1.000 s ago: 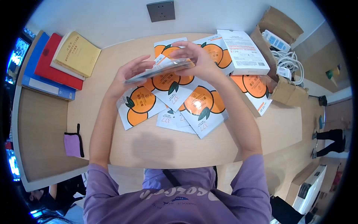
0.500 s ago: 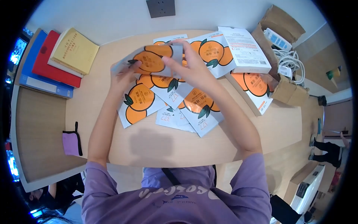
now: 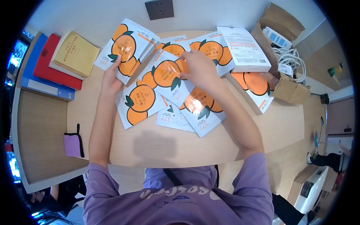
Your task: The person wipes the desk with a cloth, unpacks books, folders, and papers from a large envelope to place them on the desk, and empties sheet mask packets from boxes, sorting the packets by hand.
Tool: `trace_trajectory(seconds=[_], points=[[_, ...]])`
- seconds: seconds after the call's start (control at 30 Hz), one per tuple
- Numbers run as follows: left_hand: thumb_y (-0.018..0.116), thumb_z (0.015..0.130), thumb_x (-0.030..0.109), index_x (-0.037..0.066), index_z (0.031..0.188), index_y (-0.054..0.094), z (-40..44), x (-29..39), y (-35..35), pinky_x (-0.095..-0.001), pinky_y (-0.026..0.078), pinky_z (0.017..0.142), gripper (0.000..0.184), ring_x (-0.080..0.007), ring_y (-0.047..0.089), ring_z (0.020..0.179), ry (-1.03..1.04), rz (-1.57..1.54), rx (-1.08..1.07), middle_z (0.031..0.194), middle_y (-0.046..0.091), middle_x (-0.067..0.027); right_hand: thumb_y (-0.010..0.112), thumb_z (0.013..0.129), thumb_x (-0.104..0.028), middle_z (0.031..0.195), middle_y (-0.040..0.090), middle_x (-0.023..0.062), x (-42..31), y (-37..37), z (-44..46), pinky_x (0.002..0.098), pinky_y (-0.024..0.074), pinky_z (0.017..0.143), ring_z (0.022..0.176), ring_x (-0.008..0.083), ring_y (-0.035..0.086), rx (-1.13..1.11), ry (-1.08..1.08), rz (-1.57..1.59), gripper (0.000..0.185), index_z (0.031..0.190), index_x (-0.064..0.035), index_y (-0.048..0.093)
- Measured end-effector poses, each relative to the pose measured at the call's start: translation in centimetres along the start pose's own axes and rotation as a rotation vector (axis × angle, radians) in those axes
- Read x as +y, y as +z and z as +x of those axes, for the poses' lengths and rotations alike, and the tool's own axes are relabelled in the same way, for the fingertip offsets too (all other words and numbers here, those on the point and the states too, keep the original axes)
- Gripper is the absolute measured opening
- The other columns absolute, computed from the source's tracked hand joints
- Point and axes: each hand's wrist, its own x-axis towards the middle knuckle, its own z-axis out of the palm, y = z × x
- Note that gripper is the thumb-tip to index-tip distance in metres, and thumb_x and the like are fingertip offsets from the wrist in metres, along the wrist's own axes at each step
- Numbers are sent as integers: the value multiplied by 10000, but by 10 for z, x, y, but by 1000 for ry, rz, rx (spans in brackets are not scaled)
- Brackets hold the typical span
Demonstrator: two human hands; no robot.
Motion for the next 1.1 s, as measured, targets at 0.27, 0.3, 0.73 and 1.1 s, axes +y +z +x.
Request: trace_trajectory(seconds=[0.27, 0.3, 0.73, 1.1], points=[[672, 924, 137, -6, 1319, 482, 0, 5, -2, -398, 563, 942, 461, -277, 628, 1134, -130, -80, -3, 1282, 588, -173, 649, 764, 28, 1008, 630, 51, 9, -42, -3, 400, 494, 852, 918, 267, 636, 288, -11, 8, 294, 1004, -140, 674], [673, 922, 127, -23, 1315, 480, -1, 7, 0, -392, 568, 937, 463, -282, 627, 1136, -154, -98, -25, 1283, 583, -185, 641, 763, 35, 991, 629, 39, 8, -50, -6, 409, 474, 884, 897, 253, 634, 332, -40, -44, 279, 978, -140, 671], [675, 919, 150, -61, 1288, 496, -43, -3, 38, -364, 612, 824, 461, -262, 682, 1033, -362, 144, -359, 1215, 626, -193, 736, 619, 10, 1158, 636, 91, -25, -70, -27, 406, 428, 881, 1094, 302, 571, 1021, -513, -384, 175, 756, -92, 700], [599, 962, 366, -4, 1327, 487, -49, -19, 47, -327, 610, 762, 532, -194, 693, 968, -379, 337, -253, 1154, 649, -145, 629, 925, -413, 1310, 526, 172, -33, 33, -17, 472, 379, 1049, 1189, 325, 536, 42, -378, 95, 588, 1399, -111, 458]])
